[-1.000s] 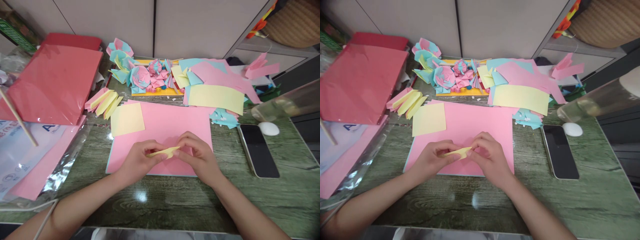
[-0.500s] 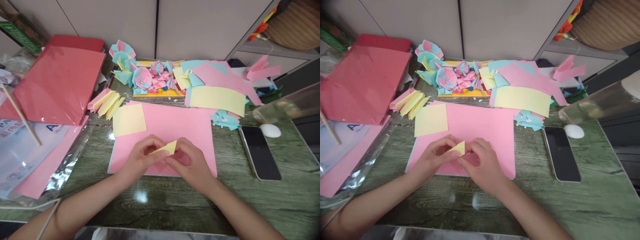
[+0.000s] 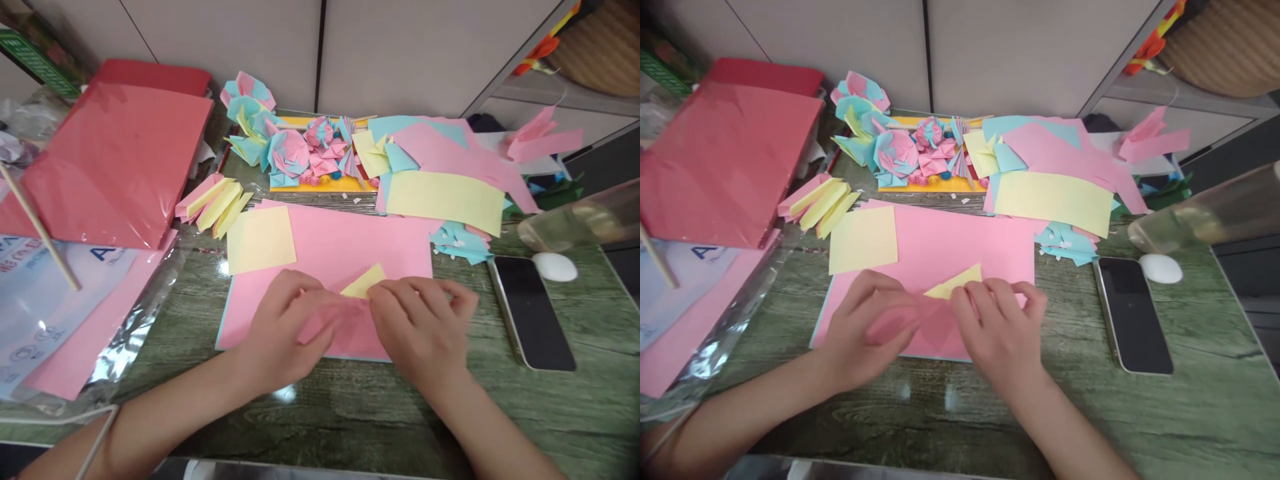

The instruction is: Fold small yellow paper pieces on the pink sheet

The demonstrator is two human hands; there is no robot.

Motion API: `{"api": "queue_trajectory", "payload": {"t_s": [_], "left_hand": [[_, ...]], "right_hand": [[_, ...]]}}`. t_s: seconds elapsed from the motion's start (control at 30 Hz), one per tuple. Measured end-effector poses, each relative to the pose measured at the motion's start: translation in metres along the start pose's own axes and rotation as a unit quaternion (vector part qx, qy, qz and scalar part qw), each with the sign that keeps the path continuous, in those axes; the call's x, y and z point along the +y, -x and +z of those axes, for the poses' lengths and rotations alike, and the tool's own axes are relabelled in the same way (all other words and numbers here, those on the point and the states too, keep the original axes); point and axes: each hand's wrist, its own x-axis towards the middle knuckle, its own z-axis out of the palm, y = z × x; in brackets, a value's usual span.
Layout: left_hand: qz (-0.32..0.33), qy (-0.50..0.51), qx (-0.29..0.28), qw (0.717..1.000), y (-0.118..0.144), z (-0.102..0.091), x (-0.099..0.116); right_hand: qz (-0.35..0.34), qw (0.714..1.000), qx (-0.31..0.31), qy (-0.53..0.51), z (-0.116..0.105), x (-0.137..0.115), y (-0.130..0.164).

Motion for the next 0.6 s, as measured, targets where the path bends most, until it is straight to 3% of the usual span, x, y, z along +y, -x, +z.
{"api": "queue_trajectory", "payload": {"t_s": [0.07, 0.13, 0.27, 0.37, 0.6], "left_hand": [[0.063, -0.122, -0.058, 0.989, 0.001, 0.003, -0.003], [0.082, -0.207, -0.117, 0.968, 0.002, 0.005, -0.008], [0.087, -0.216, -0.222, 0.947, 0.003, 0.005, -0.016], [0.09, -0.204, -0.237, 0.945, 0.001, 0.003, -0.018], [0.087, -0.184, -0.209, 0.956, 0.0, 0.004, -0.025]], "right_hand": [[-0.03, 0.998, -0.052, -0.005, 0.006, -0.006, 0.001], [-0.031, 0.992, -0.114, -0.04, 0.011, -0.01, 0.0], [-0.007, 0.967, -0.19, -0.17, 0.017, -0.002, -0.005], [0.01, 0.939, -0.216, -0.269, 0.017, 0.018, -0.009], [0.06, 0.926, -0.195, -0.317, 0.016, 0.047, -0.012]]}}
